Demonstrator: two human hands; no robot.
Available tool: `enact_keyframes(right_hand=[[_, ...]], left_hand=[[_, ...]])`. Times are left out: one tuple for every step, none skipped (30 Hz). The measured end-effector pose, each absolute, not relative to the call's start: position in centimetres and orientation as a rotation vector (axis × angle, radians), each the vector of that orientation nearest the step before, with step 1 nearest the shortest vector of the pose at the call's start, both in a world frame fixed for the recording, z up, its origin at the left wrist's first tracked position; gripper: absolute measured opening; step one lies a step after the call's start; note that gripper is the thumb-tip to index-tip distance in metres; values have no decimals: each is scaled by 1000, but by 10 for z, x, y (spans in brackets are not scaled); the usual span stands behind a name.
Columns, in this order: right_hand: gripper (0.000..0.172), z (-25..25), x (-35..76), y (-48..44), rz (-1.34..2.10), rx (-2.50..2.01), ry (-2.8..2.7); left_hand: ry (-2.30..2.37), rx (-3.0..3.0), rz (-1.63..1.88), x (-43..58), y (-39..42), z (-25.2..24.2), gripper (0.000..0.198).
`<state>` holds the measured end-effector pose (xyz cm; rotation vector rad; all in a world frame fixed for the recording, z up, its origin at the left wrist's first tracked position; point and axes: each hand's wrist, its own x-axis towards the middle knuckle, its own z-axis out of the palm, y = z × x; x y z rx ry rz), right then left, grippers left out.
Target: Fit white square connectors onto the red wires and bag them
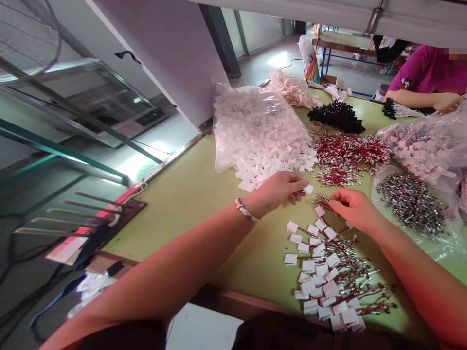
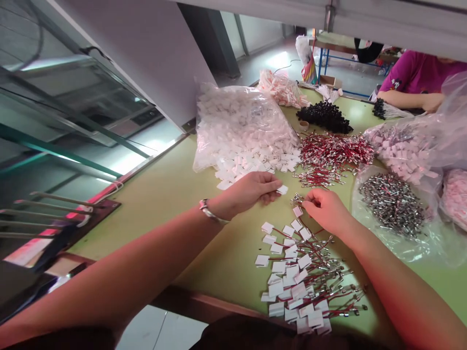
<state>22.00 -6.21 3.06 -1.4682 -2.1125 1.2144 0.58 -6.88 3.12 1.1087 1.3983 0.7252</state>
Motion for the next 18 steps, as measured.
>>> enact_keyframes(right_hand=[[14, 29, 220, -63, 1179, -1454, -2099], [14, 27, 221, -63, 1137, -1440, -2090], [15, 25, 222, -63, 1102, -1425, -2088], [15, 24, 222, -63, 1081, -1411, -2094], [15, 22, 223, -63, 1073, -1399, -2111], [15, 21, 223, -62, 1069, -1391, -2134], [16, 19, 222, -62, 1062, -1386, -2163], [17, 17, 222, -61, 1052, -1382, -2190], [18, 15, 222, -61, 1042, -1382, -2214], [20, 13, 221, -61, 1034, -1384, -2236], [20, 11, 221, -61, 1032, -1387, -2257], [21, 11, 222, -62, 1031, -1390, -2275], [20, 10, 222, -62, 1033, -1392, -2289], [19, 11, 223, -63, 1035, -1395, -2294], [18, 12, 223, -63, 1042, -1396, -2290], [18, 14, 224, -63, 1053, -1397, -2283], [19, 15, 224, -63, 1065, -1400, -2274], [19, 17, 224, -63, 1078, -1406, -2271]], left_hand=[[1354, 1038, 749, 11, -67, 29, 24], [1319, 986, 754, 16, -67, 26, 24], [1293, 949, 751, 20, -67, 22, 23], [1277, 924, 754, 24, -67, 19, 22], [1268, 905, 761, 26, -68, 16, 21], [1265, 888, 774, 27, -69, 13, 20], [1260, 875, 786, 28, -71, 11, 18], [1252, 868, 789, 28, -72, 10, 17], [1238, 871, 779, 28, -73, 9, 16], [1223, 884, 755, 27, -73, 9, 15], [1215, 898, 735, 26, -74, 8, 14], [1213, 909, 725, 26, -74, 8, 12], [1214, 915, 724, 25, -74, 8, 10], [1221, 914, 732, 25, -74, 7, 9], [1229, 913, 741, 24, -74, 7, 10], [1235, 918, 745, 24, -75, 6, 11], [1238, 932, 738, 25, -75, 6, 12], [1237, 951, 726, 25, -76, 5, 12]])
